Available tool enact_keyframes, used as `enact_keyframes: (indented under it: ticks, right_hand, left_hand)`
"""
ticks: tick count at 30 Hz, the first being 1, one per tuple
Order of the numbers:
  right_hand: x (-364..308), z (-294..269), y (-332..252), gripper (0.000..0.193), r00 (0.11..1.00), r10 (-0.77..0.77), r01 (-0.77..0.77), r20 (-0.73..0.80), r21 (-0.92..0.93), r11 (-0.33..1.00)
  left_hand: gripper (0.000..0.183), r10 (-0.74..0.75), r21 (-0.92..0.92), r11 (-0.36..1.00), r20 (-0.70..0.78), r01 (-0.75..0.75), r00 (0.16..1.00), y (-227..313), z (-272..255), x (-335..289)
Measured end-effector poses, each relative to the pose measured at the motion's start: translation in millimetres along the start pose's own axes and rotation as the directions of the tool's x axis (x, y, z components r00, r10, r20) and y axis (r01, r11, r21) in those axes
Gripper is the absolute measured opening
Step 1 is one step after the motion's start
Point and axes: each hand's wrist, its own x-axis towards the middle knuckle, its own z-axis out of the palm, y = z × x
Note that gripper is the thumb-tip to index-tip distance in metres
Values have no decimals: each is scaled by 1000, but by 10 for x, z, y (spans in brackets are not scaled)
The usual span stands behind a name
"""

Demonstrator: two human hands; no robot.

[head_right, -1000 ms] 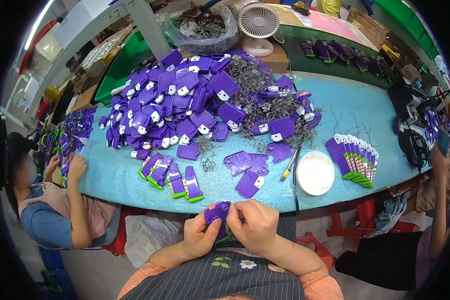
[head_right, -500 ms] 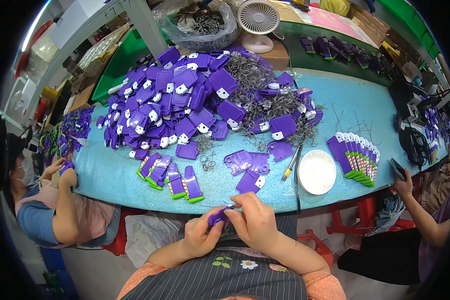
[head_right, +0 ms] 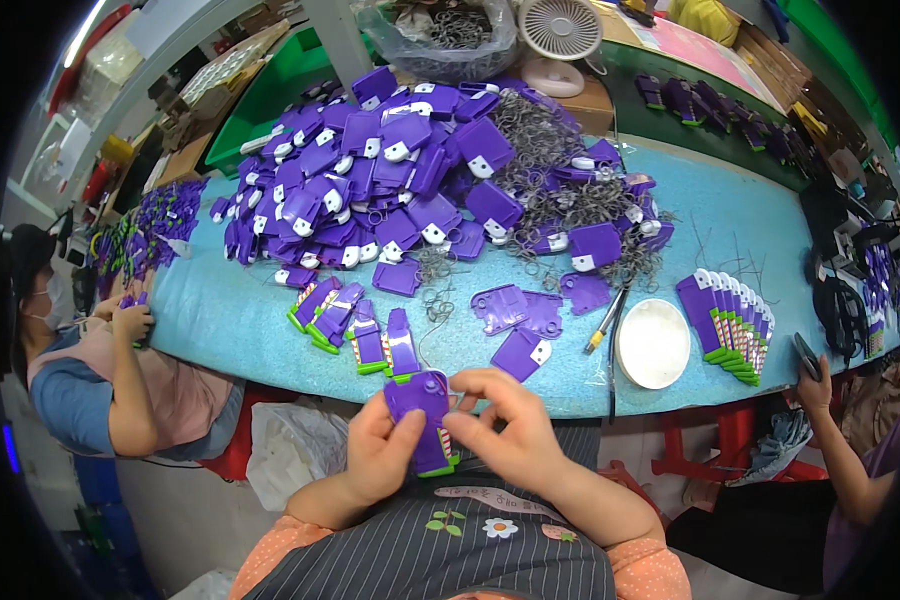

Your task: The person assembles purple plastic toy components by hand at a factory workstation. They pick up a purple plastic housing, insert a white plastic piece, and attach a grey elastic band to the assembly. The completed units are placed on the table, and the process is repeated continuously.

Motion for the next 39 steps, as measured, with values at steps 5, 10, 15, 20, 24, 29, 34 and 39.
enact_keyframes:
  ticks: [5, 10, 15, 20, 24, 29, 34, 39]
  right_hand:
    - [-11, 62, -1, 26, 994, -104, 109, 32, -287, 952]
    - [-21, 196, 226, 17, 994, -51, 41, -97, -100, 994]
    - [-19, 325, 278, 12, 978, 157, -144, -140, 99, 985]
    - [165, 266, 196, 14, 939, 327, -342, 104, 222, 913]
    - [616, -10, 56, 12, 997, -42, 73, 70, -532, 844]
    - [1035, -116, 188, 12, 928, -232, 337, 293, -924, 180]
    - [822, -250, 29, 8, 947, -201, 305, 249, -891, 335]
    - [558, -320, -78, 10, 964, -267, 197, 0, -675, 711]
  left_hand:
    - [26, 403, 593, 719, 72, -364, 912, -76, -28, -13]
    - [28, 85, 97, 992, 18, -87, 996, -234, -98, 6]
    - [35, 20, -218, 976, 87, 0, 996, -277, -108, -12]
    - [35, -14, -261, 965, 89, 36, 996, -277, -210, -23]
    - [32, -66, -383, 922, -2, 60, 998, -153, -416, -71]
    - [32, -20, -304, 953, -18, 14, 1000, -98, -390, -24]
    - [33, -47, -313, 950, -100, 14, 994, -159, -383, -38]
    - [34, -72, -398, 916, -58, 43, 996, -194, -309, 43]
